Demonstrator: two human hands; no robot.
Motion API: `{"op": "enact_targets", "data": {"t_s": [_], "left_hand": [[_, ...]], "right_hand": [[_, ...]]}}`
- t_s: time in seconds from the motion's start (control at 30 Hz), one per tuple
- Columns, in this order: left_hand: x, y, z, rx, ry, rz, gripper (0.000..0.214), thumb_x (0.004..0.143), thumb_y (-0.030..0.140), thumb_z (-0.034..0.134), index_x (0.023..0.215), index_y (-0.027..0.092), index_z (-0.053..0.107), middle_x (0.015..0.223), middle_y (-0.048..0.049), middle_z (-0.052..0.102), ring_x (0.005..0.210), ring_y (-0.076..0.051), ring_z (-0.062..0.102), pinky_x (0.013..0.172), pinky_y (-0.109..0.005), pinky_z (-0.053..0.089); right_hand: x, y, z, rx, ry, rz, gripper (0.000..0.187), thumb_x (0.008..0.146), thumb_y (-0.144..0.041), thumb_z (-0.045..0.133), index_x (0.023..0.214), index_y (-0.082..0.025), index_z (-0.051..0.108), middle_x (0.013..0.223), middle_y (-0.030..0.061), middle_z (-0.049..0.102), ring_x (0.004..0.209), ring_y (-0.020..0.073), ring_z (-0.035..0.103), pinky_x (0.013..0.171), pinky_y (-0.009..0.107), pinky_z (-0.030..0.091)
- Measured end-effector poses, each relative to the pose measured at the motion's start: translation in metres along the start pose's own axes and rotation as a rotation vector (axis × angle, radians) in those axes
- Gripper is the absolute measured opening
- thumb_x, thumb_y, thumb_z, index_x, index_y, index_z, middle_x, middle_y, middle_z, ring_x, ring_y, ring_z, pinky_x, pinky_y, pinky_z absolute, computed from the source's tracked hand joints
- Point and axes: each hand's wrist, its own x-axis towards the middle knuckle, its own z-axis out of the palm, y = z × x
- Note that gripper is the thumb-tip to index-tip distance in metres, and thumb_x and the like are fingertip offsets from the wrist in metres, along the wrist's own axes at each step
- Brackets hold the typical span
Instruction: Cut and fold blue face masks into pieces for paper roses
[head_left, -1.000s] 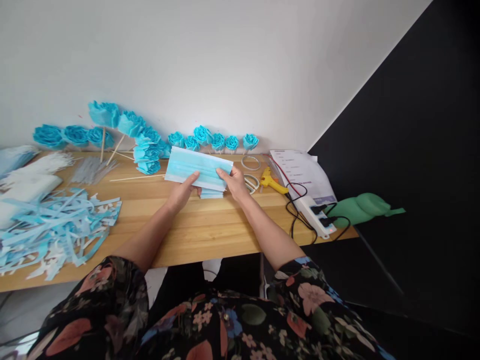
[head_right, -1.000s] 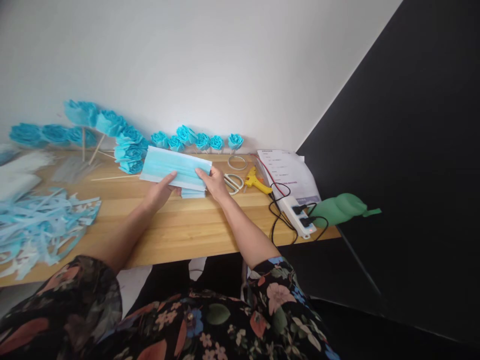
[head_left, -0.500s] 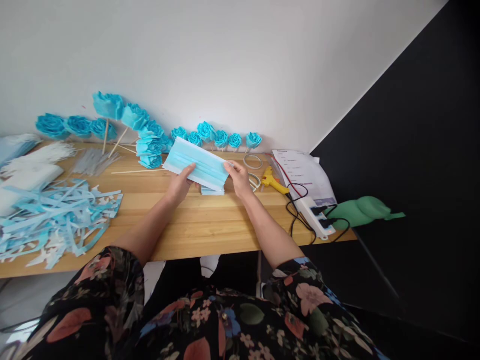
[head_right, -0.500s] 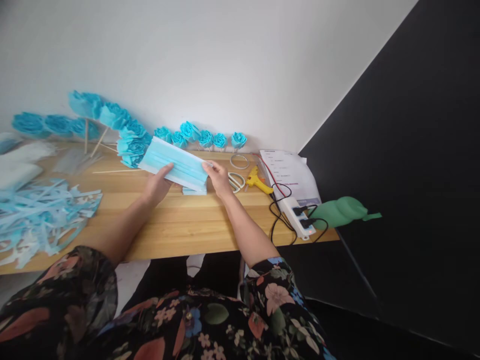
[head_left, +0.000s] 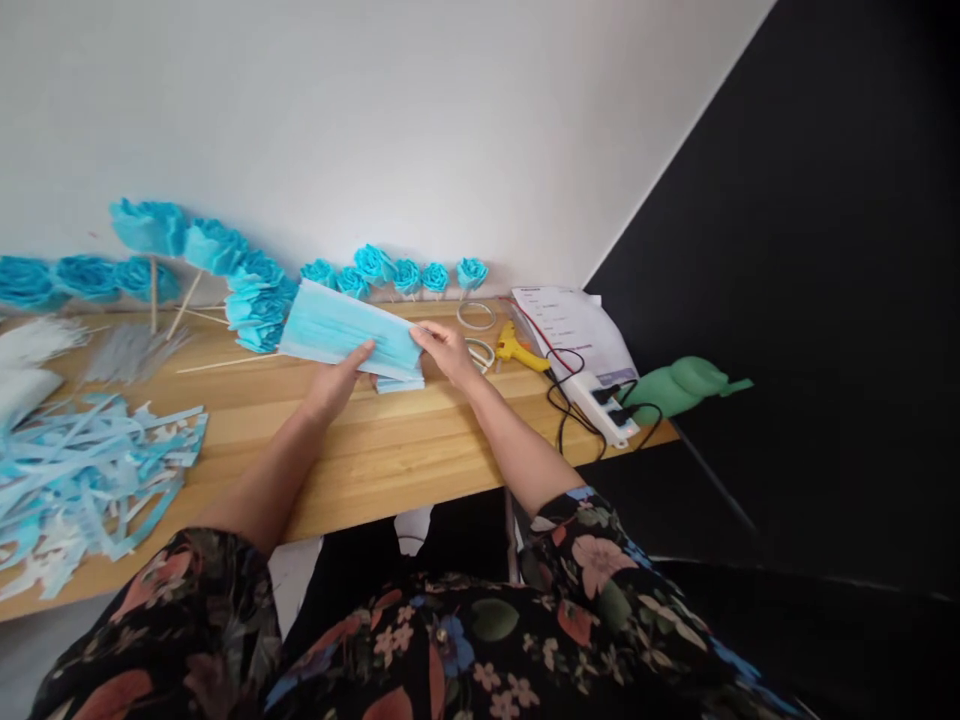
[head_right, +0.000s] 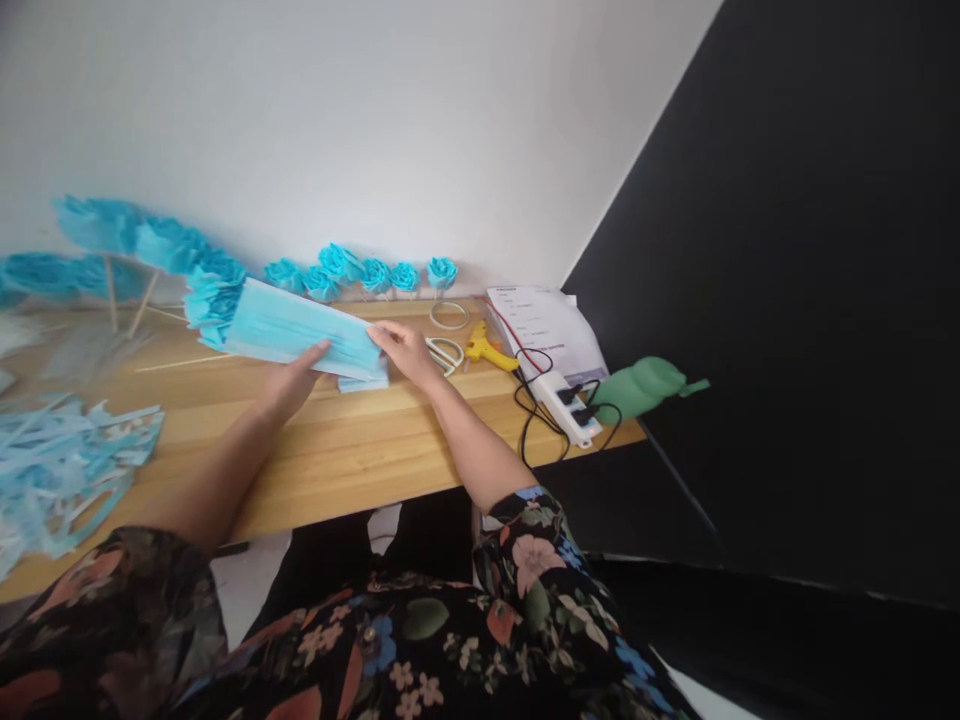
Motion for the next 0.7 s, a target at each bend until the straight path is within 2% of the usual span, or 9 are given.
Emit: {"op": "enact_targets", "data": {"t_s": [0.07,0.17,0.27,0.37,0.47,0.6,0.7], "left_hand": [[0.003,0.002,0.000,-0.020,0.046,0.043,0.033,0.072,0.044,0.087,0.079,0.019,0.067,0.066,0.0002,0.065,0.057,-0.018,0.063,0.055,-0.031,0.057],[0.009,0.003,-0.001,-0.124,0.092,0.080,0.033,0.071,0.040,0.087,0.087,0.019,0.068,0.077,0.0000,0.068,0.056,-0.015,0.060,0.050,-0.028,0.052],[0.016,0.002,-0.003,-0.229,0.185,0.107,0.031,0.072,0.033,0.085,0.094,0.019,0.068,0.090,-0.0008,0.071,0.065,-0.015,0.064,0.051,-0.025,0.051],[0.021,0.002,-0.006,-0.318,0.268,0.092,0.021,0.078,0.026,0.077,0.094,0.017,0.067,0.089,-0.0022,0.073,0.067,-0.015,0.065,0.046,-0.021,0.047],[0.024,0.003,-0.008,-0.381,0.323,0.094,0.015,0.081,0.021,0.073,0.095,0.017,0.067,0.090,-0.0029,0.073,0.069,-0.016,0.066,0.045,-0.021,0.046],[0.026,0.002,-0.009,-0.406,0.332,0.091,0.017,0.083,0.024,0.075,0.097,0.017,0.066,0.097,-0.0046,0.074,0.073,-0.016,0.067,0.049,-0.023,0.049],[0.026,0.003,-0.009,-0.424,0.300,0.094,0.020,0.082,0.024,0.077,0.097,0.018,0.066,0.101,-0.0049,0.074,0.074,-0.017,0.067,0.050,-0.024,0.048]], "right_hand": [[0.004,-0.008,-0.016,-0.195,0.001,-0.072,0.036,0.088,-0.054,0.065,0.098,-0.023,0.081,0.091,0.0017,0.076,0.085,0.0191,0.067,0.083,0.030,0.050],[0.008,-0.027,-0.052,-0.525,0.053,-0.063,0.019,0.086,-0.037,0.073,0.100,-0.027,0.082,0.094,0.0015,0.079,0.090,0.0208,0.068,0.090,0.032,0.046],[0.004,-0.041,-0.090,-0.702,0.030,-0.039,0.019,0.083,-0.024,0.075,0.100,-0.026,0.082,0.090,0.0016,0.079,0.086,0.0211,0.067,0.089,0.032,0.045],[-0.009,-0.043,-0.112,-0.790,0.046,-0.040,0.020,0.086,-0.021,0.070,0.101,-0.026,0.082,0.094,0.0022,0.080,0.085,0.0213,0.067,0.088,0.033,0.047],[-0.025,-0.039,-0.108,-0.877,0.024,0.030,0.019,0.087,-0.020,0.070,0.100,-0.027,0.082,0.093,0.0036,0.080,0.088,0.0225,0.069,0.089,0.035,0.048],[-0.034,-0.036,-0.076,-1.210,-0.146,0.166,0.030,0.094,-0.027,0.063,0.121,-0.023,0.075,0.112,0.0107,0.077,0.106,0.0282,0.069,0.095,0.039,0.049],[-0.032,-0.035,-0.055,-1.278,-0.184,0.239,0.034,0.096,-0.025,0.059,0.127,-0.018,0.070,0.121,0.0166,0.074,0.114,0.0322,0.067,0.098,0.042,0.048]]}}
